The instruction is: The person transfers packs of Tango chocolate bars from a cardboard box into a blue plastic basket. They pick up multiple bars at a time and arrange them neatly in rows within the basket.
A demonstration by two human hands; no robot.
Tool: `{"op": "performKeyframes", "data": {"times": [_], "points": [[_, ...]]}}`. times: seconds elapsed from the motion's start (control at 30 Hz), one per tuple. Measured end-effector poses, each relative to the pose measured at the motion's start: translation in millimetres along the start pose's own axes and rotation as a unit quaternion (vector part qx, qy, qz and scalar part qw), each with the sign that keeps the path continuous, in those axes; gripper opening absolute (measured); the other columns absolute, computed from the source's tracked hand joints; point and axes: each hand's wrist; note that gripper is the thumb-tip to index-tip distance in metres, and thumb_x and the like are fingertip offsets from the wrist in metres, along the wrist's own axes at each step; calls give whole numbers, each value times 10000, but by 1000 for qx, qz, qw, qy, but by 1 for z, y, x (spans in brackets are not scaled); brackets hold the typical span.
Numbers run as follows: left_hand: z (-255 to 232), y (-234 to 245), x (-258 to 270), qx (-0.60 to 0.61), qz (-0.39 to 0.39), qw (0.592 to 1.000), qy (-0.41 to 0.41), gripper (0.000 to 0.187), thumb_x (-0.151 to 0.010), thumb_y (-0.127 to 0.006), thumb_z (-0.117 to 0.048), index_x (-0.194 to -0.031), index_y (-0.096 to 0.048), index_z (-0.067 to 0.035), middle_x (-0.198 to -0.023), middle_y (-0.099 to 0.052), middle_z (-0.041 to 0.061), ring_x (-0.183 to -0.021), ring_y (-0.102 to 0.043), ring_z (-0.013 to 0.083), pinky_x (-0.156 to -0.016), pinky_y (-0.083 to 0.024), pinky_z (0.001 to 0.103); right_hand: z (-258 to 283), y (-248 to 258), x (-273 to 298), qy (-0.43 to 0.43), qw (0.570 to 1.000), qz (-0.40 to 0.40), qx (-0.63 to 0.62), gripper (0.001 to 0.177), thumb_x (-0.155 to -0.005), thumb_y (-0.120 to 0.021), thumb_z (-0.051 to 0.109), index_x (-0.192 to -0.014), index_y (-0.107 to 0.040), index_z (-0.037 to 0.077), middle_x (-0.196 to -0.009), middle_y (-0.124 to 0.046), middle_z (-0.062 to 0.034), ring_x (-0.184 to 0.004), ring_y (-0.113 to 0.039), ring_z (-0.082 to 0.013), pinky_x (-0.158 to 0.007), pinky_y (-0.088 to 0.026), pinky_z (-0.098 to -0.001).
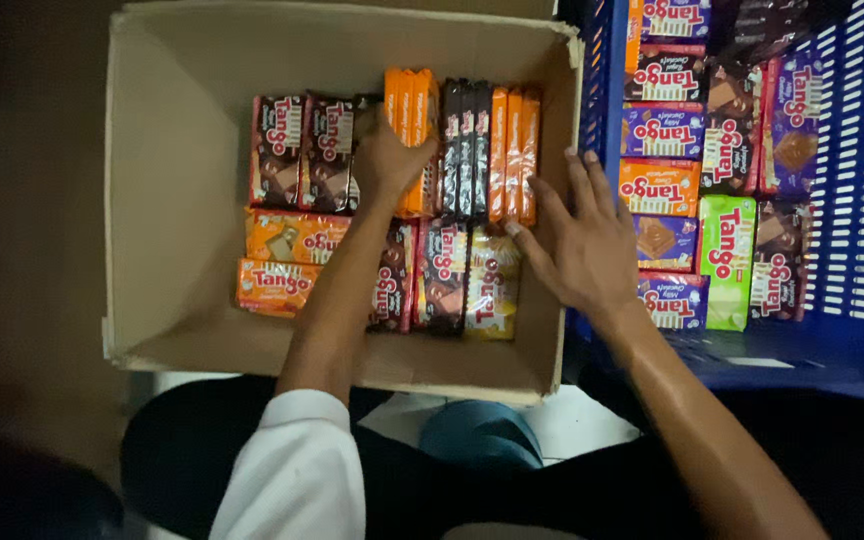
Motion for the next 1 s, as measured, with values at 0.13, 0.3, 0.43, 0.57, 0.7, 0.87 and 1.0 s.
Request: {"op": "performKeyframes", "data": {"times": [0.13, 0.3, 0.43, 0.57, 0.7, 0.87, 1.0], "points": [[-2, -17, 6, 29, -4, 999, -14, 971, -738, -802, -622, -1459, -485, -54, -1322, -652, 280, -1176, -666, 499, -968, -552, 637, 1, -1, -2, -10, 1000, 2, -1, 545, -1012, -576, 601, -1386, -652, 212, -1511, -534, -202, -1469, -436, -398, -988, -515, -608], [-1, -28, 17, 163, -4, 982, -92, 858, -1032, -658, -470, -1575, -270, 68, -1523, -371, 431, -1436, -370, 603, -1182, -341, 687, 2, -2, -1, -22, 1000, 6, -6, 534, -1007, -568, 605, -1370, -655, 222, -1532, -527, -185, -1475, -441, -374, -984, -515, -615], [18, -50, 4, 171, 37, 980, -99, 912, -1059, -631, -517, -1622, -171, 34, -1591, -272, 413, -1493, -286, 582, -1222, -288, 652, 4, 1, -2, -29, 999, 20, -20, 530, -998, -593, 596, -1355, -659, 210, -1532, -520, -198, -1463, -451, -394, -989, -506, -630], [17, -53, -2, 142, 42, 985, -86, 973, -1015, -700, -523, -1630, -158, 1, -1613, -273, 381, -1514, -295, 531, -1241, -301, 629, 5, 2, -3, -37, 999, 30, -4, 536, -1008, -561, 608, -1371, -655, 225, -1570, -492, -185, -1491, -421, -371, -1016, -492, -618], [16, -52, 1, 125, 44, 987, -90, 977, -1029, -670, -552, -1628, -152, 20, -1620, -262, 387, -1527, -266, 534, -1254, -265, 626, 4, 1, -2, -40, 998, 47, -27, 537, -1010, -560, 601, -1385, -636, 224, -1582, -459, -191, -1503, -387, -379, -1015, -482, -646], [23, -55, -8, 124, 51, 987, -91, 1027, -1008, -702, -587, -1646, -122, -28, -1654, -236, 324, -1551, -259, 476, -1264, -265, 582, 2, -2, -1, -26, 999, 5, -46, 506, -1012, -596, 572, -1342, -668, 196, -1535, -509, -212, -1480, -419, -398, -1020, -475, -633], [27, -63, -11, 44, 83, 994, -63, 1065, -991, -595, -725, -1649, -111, -41, -1659, -238, 310, -1553, -270, 455, -1259, -287, 600, -6, -6, 0, -10, 996, -33, -80, 454, -993, -664, 510, -1280, -702, 160, -1469, -559, -234, -1443, -464, -421, -1010, -490, -610]]}}
Point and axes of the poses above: each hand's wrist, its own x-axis away from the middle knuckle, its own y-axis out of the back of the hand, z = x × y
